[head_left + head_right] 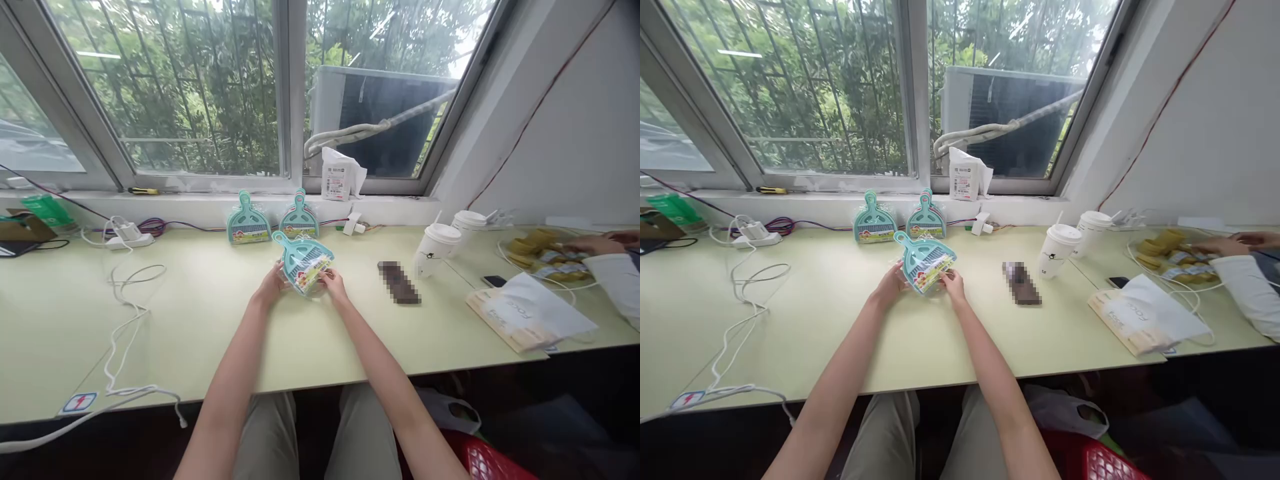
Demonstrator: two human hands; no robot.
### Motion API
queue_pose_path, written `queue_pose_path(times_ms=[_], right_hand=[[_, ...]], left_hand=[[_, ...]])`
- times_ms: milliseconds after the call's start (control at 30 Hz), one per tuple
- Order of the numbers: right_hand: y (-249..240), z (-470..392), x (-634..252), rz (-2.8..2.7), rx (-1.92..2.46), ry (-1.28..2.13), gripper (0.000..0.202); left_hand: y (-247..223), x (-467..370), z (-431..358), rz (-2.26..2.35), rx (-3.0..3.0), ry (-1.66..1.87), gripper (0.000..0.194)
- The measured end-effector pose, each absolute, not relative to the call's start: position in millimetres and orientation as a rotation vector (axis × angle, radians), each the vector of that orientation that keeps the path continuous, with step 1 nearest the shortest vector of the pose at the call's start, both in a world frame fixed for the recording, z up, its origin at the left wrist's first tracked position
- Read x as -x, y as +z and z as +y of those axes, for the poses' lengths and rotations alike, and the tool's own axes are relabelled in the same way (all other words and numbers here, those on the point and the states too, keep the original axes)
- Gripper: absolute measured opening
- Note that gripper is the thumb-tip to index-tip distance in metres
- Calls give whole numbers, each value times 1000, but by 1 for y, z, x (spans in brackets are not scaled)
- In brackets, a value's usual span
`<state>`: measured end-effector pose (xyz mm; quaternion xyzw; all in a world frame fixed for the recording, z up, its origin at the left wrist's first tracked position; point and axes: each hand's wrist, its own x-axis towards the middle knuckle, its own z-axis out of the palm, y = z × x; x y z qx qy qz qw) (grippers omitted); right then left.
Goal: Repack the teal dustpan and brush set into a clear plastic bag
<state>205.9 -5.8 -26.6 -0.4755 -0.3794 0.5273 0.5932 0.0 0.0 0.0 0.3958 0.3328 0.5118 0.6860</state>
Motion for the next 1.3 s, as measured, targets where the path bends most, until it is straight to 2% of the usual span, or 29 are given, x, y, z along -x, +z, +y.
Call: queue_pose_path(times_ms=[100,200,367,467,567,633,700,767,833,900,967,1067,1200,1300], right_hand=[[-22,-9,-209,-830,1114,1215,38],[-13,-14,-213,-949,1119,1250,42],[-3,-19,-223,-1038,1120,1293,40],[-5,-18,-231,-935,1131,1270,39],[-8,-17,-235,-801,1119,1247,37],[-10,-18,-235,-729,1095,1248,36],[-10,-18,-232,-682,1077,1254,35],[-10,-18,-229,-677,1074,1262,35],[-11,-17,-225,-746,1072,1289,34],[-13,-16,-222,-876,1063,1338,34],[-14,-14,-220,-999,1091,1363,29],[-15,-10,-222,-1129,1215,1417,14],[-11,-6,-235,-955,1238,1344,35],[-6,-6,-242,-809,1246,1242,58]], left_hand=[[-1,6,0,780,-1008,1063,43],[-2,14,3,878,-1029,1122,38],[-2,49,10,1088,-827,1528,25],[1,78,2,1547,-681,1813,43],[11,90,-17,2137,-778,1817,75],[20,82,-27,2374,-770,1880,84],[27,62,-29,2303,-904,1992,75],[27,35,-23,1913,-1114,1948,57],[19,9,-13,1437,-1080,1674,44],[5,-13,-4,1167,-966,1315,43],[-8,-23,1,1136,-943,1157,41],[-17,-17,6,1219,-936,1259,31],[-9,10,11,1288,-930,1566,22],[-1,19,10,1294,-1017,1490,26]])
